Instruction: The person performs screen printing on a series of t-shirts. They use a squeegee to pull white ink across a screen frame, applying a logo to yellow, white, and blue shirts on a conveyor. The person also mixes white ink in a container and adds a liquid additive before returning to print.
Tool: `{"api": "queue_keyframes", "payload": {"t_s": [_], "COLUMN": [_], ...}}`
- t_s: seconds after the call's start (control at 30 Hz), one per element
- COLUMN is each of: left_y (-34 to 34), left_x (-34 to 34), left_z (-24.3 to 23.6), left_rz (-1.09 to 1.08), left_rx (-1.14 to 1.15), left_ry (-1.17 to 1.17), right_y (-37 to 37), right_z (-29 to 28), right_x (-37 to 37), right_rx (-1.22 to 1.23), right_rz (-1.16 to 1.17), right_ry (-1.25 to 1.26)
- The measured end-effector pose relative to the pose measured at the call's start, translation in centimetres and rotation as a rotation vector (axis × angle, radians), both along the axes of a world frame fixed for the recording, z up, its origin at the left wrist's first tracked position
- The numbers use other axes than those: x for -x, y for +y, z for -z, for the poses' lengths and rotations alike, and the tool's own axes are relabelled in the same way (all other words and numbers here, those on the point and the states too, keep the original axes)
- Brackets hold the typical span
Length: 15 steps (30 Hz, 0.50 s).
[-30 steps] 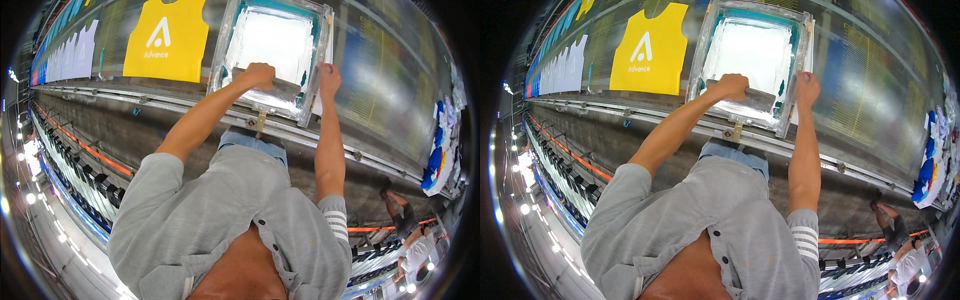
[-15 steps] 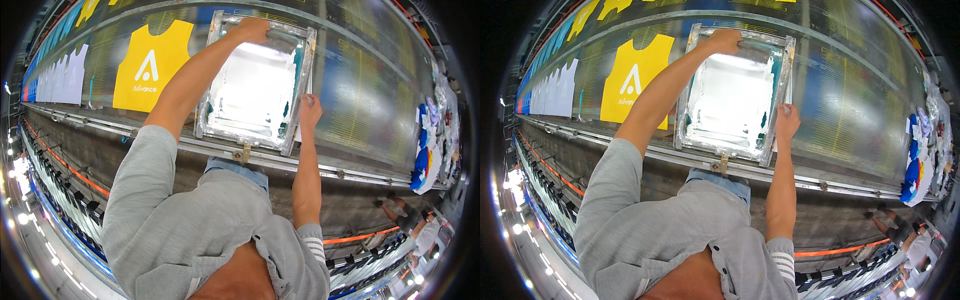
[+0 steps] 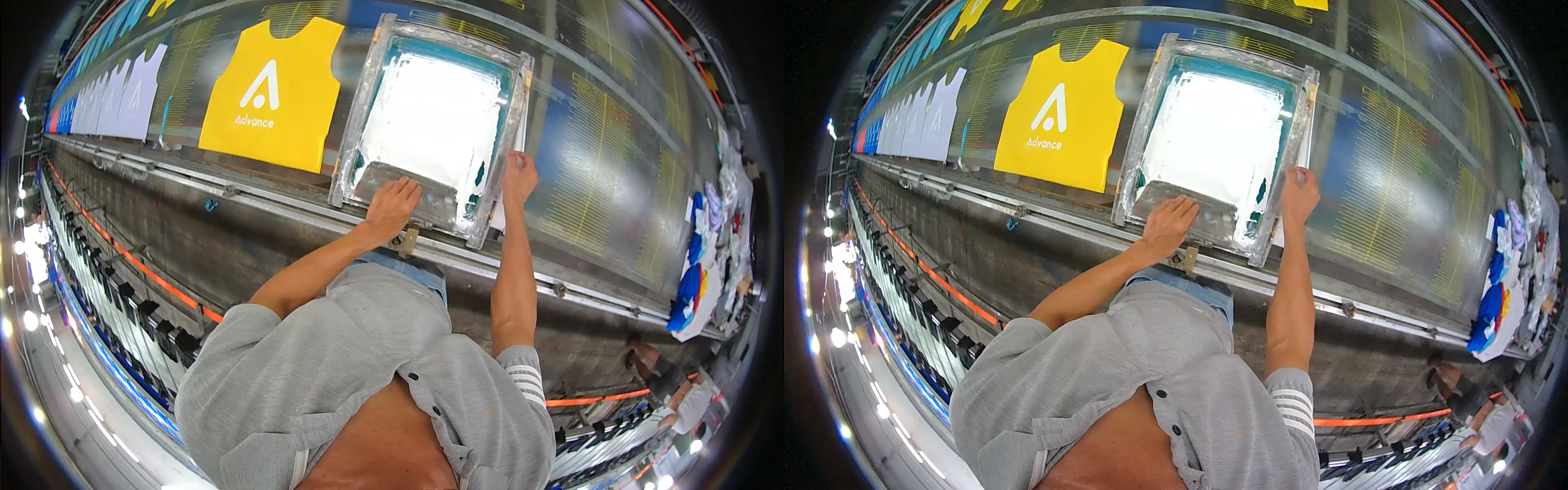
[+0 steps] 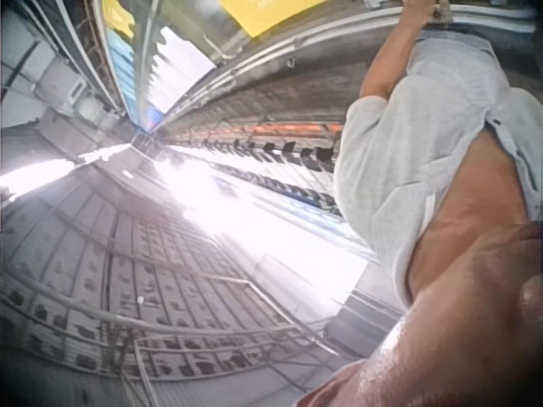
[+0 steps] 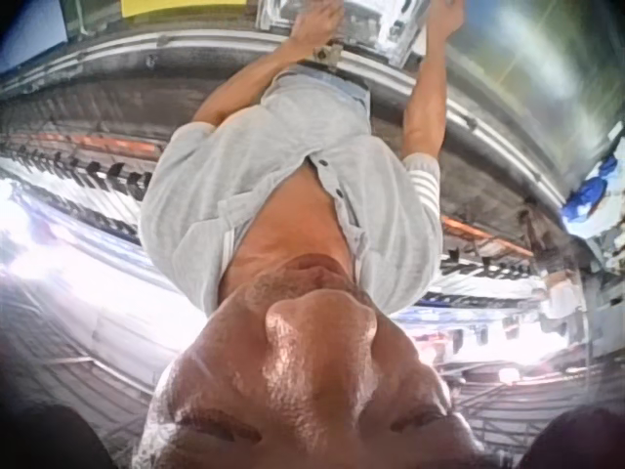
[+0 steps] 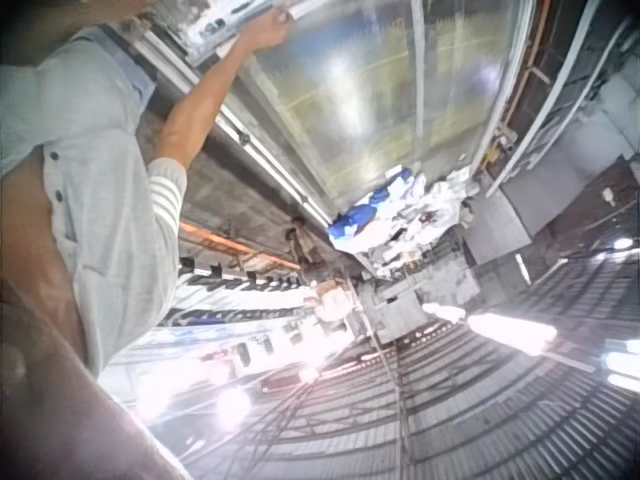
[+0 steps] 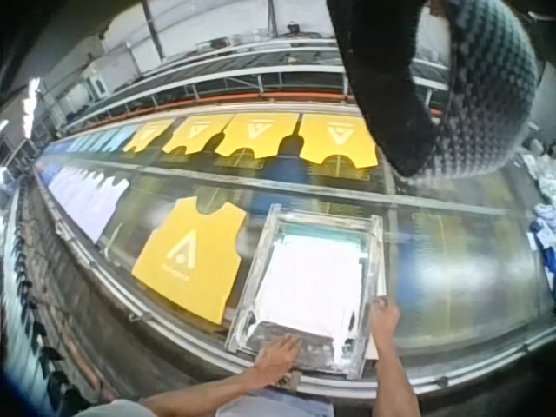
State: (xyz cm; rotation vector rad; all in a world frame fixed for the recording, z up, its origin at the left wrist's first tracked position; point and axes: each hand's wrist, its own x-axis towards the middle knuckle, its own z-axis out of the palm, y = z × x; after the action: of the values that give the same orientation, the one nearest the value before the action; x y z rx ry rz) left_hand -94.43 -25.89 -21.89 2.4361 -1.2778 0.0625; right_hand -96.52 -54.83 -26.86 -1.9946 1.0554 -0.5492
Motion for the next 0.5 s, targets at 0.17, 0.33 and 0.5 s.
{"api": "queue_keyframes", "payload": {"t_s": [0.17,0.33,0.5], "left_y": [-0.6,-2.2,-1.1], "left_x": [-0.9,-2.7,-4.5], "left_z": [-1.1,-2.4,-1.8], "left_rz": [0.028,0.022,0.027], "left_rx": [-0.119,-0.351,-0.432], "left_ry": [0.035,0.046,0.076], "right_y": [-1.7,-2.1,-1.0], "right_z": [-0.4,0.9,1.3], "right_x": [0.8,1.6,0.5], "right_rx": [0.067,-0.016,-0.052], "right_rz": [-0.024,0.002,-0.026], "right_ry": [0.010,-0.141,-0.070]}}
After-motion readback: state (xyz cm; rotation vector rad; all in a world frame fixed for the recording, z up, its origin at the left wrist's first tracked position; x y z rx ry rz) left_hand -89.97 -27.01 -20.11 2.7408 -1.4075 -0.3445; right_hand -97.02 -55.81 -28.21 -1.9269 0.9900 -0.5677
